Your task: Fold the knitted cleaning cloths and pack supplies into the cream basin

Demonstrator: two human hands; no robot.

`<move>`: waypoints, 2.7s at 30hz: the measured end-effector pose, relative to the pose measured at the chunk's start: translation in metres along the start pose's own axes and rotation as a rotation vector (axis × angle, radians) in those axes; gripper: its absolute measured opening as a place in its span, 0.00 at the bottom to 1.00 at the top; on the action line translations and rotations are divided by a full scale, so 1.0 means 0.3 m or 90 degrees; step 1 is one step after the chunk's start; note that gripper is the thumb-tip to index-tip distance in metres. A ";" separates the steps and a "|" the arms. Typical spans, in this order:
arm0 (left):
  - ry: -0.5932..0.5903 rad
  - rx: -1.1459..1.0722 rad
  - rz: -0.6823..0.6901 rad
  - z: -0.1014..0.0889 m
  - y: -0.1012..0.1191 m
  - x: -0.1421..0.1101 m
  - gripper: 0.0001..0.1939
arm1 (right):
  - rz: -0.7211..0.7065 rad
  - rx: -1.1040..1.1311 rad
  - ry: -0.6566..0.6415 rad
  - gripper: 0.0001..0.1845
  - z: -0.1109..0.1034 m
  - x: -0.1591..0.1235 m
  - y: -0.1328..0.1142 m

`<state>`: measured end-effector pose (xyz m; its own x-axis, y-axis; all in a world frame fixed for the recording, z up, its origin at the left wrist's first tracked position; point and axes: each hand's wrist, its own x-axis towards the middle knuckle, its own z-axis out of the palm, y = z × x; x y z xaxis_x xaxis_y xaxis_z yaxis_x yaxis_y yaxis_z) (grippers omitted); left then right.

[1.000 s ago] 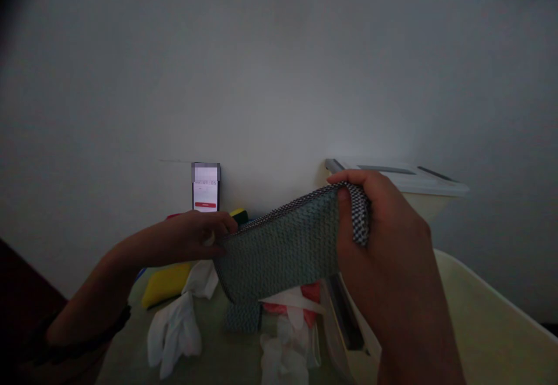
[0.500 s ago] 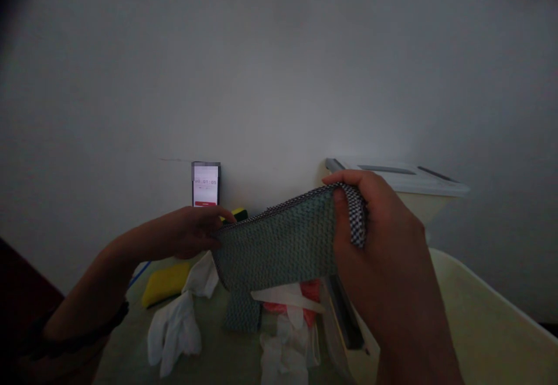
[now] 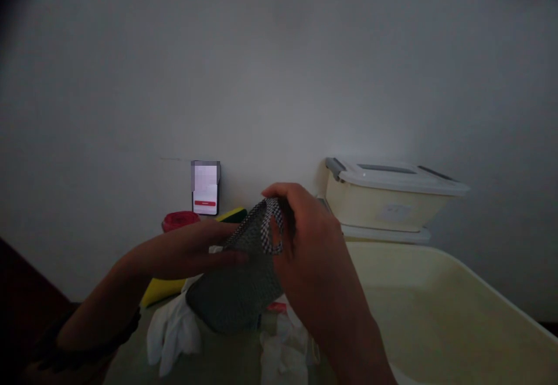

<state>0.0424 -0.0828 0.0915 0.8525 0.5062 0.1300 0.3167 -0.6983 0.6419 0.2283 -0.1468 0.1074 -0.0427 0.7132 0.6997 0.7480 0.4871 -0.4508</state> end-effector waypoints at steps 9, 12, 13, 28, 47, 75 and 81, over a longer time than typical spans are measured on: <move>-0.081 -0.144 -0.064 -0.015 -0.036 -0.014 0.12 | 0.052 -0.012 0.054 0.05 0.010 0.015 0.005; -0.047 -0.286 -0.064 -0.026 -0.035 -0.029 0.09 | 0.079 -0.041 0.076 0.09 0.017 0.017 0.019; -0.025 -0.336 -0.064 -0.030 -0.033 -0.033 0.08 | 0.092 -0.055 0.078 0.13 0.021 0.017 0.025; 0.467 -0.525 -0.010 -0.029 -0.037 -0.002 0.11 | 0.159 0.199 -0.143 0.26 0.046 0.020 0.032; 0.304 -0.398 0.062 -0.061 -0.172 -0.043 0.08 | 0.051 0.547 0.091 0.10 0.137 0.040 0.071; 0.444 -0.340 -0.059 -0.106 -0.107 -0.079 0.06 | 0.149 0.430 -0.057 0.08 0.106 0.039 0.046; 0.490 -0.514 0.001 -0.096 -0.111 -0.076 0.14 | 0.197 0.523 0.015 0.06 0.096 0.038 0.028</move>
<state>0.0005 -0.0565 0.0890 0.2785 0.8796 0.3856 -0.2865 -0.3071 0.9075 0.2149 -0.1202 0.0956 0.1039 0.8675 0.4865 0.0099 0.4882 -0.8726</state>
